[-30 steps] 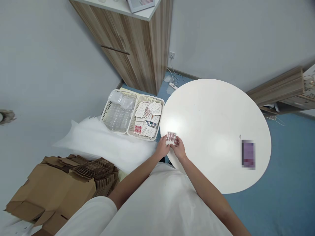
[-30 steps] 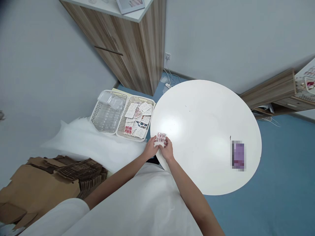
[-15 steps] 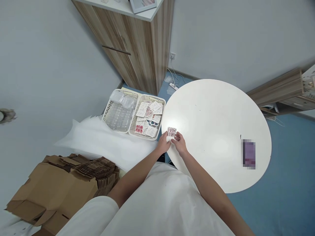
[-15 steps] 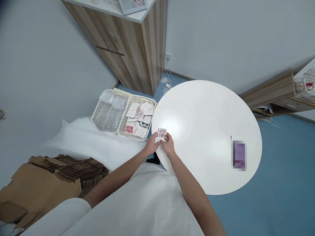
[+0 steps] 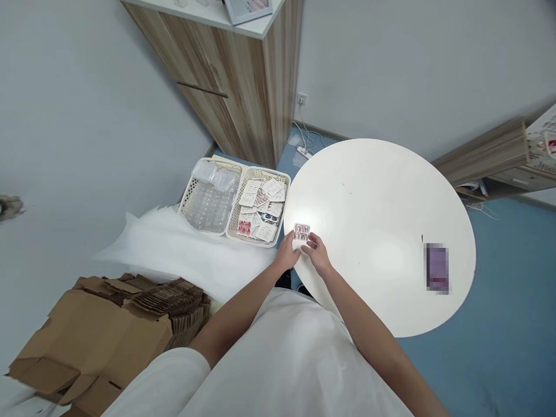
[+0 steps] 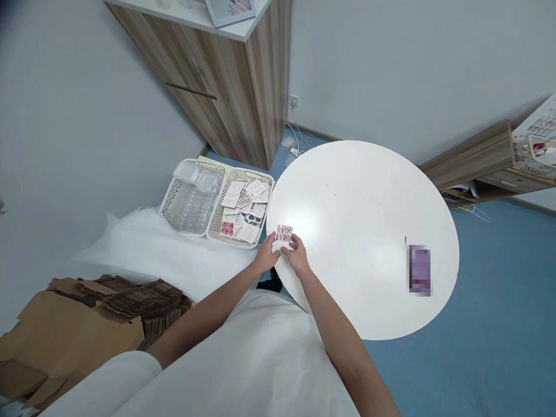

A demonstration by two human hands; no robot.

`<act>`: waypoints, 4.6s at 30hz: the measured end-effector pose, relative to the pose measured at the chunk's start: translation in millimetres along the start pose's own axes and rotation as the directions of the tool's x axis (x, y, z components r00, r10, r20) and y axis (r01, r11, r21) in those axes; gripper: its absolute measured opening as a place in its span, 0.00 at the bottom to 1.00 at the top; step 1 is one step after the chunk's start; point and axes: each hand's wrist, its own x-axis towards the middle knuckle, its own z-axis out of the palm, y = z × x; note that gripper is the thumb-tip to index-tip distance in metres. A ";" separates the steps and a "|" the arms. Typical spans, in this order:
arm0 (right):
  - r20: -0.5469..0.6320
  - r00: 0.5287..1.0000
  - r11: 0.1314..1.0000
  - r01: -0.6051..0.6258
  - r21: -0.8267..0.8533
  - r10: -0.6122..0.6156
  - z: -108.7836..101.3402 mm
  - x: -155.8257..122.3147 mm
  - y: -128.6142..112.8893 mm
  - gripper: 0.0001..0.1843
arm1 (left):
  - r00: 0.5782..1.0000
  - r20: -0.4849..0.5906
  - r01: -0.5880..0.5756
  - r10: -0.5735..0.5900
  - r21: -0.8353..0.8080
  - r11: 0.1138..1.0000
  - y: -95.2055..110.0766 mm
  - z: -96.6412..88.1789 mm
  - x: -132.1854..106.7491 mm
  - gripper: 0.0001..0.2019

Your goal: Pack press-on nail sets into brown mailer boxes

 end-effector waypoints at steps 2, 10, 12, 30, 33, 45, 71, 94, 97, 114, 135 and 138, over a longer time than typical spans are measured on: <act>0.005 1.000 1.000 -0.002 0.001 0.002 -0.9 -0.5 1.5 0.35 | 1.000 -0.003 -0.003 0.003 0.002 1.000 0.0 0.4 -0.9 0.35; 0.086 0.996 1.000 -0.003 0.010 0.002 -15.6 -11.0 6.2 0.37 | 1.000 -0.014 -0.012 0.012 0.016 1.000 4.3 -2.4 -17.7 0.38; 0.131 0.991 1.000 0.003 -0.003 -0.002 -20.5 -12.5 8.2 0.37 | 1.000 -0.021 -0.015 0.016 0.033 0.999 4.1 -3.8 -26.5 0.37; 0.332 0.896 0.848 0.406 -0.340 -0.296 -5.2 -41.3 12.6 0.19 | 0.966 -0.248 0.087 -0.076 0.033 0.996 -8.2 -96.0 -154.6 0.24; 0.441 0.849 0.834 0.452 -0.317 -0.292 32.5 -45.9 -3.6 0.16 | 0.966 -0.250 0.082 -0.067 0.050 0.995 -11.8 -130.1 -161.7 0.24; 0.569 0.779 0.705 0.558 -0.438 -0.263 119.4 10.6 -97.4 0.16 | 0.927 -0.335 0.096 -0.168 -0.222 0.970 1.0 -208.2 -82.3 0.26; 0.489 0.780 0.595 0.620 -0.512 -0.391 237.3 156.3 -148.7 0.28 | 0.821 -0.421 -0.030 -0.387 -0.707 0.707 -30.1 -223.7 92.4 0.37; 0.292 0.855 0.877 0.471 -0.093 -0.428 173.6 -35.3 -79.8 0.22 | 0.802 -0.476 -0.142 -0.361 -0.738 0.660 -4.4 -182.6 -82.7 0.24; 0.165 0.906 0.911 0.406 -0.075 -0.390 147.4 -64.2 -60.2 0.23 | 0.821 -0.445 -0.113 -0.357 -0.740 0.663 -2.1 -156.1 -104.2 0.22; 0.095 0.915 0.919 0.395 -0.002 -0.393 -67.1 -122.7 -21.0 0.21 | 0.975 0.217 0.143 -0.040 -0.481 0.865 74.4 -17.9 -101.4 0.22; -0.114 0.976 0.951 0.209 0.229 -0.187 -206.9 -132.5 38.3 0.25 | 0.945 0.314 0.213 -0.092 -0.377 0.901 120.9 132.4 -96.5 0.15; -0.173 0.968 0.951 0.216 0.222 -0.179 -201.5 -130.8 38.5 0.26 | 0.944 0.328 0.152 -0.037 -0.332 0.931 120.9 131.3 -93.4 0.18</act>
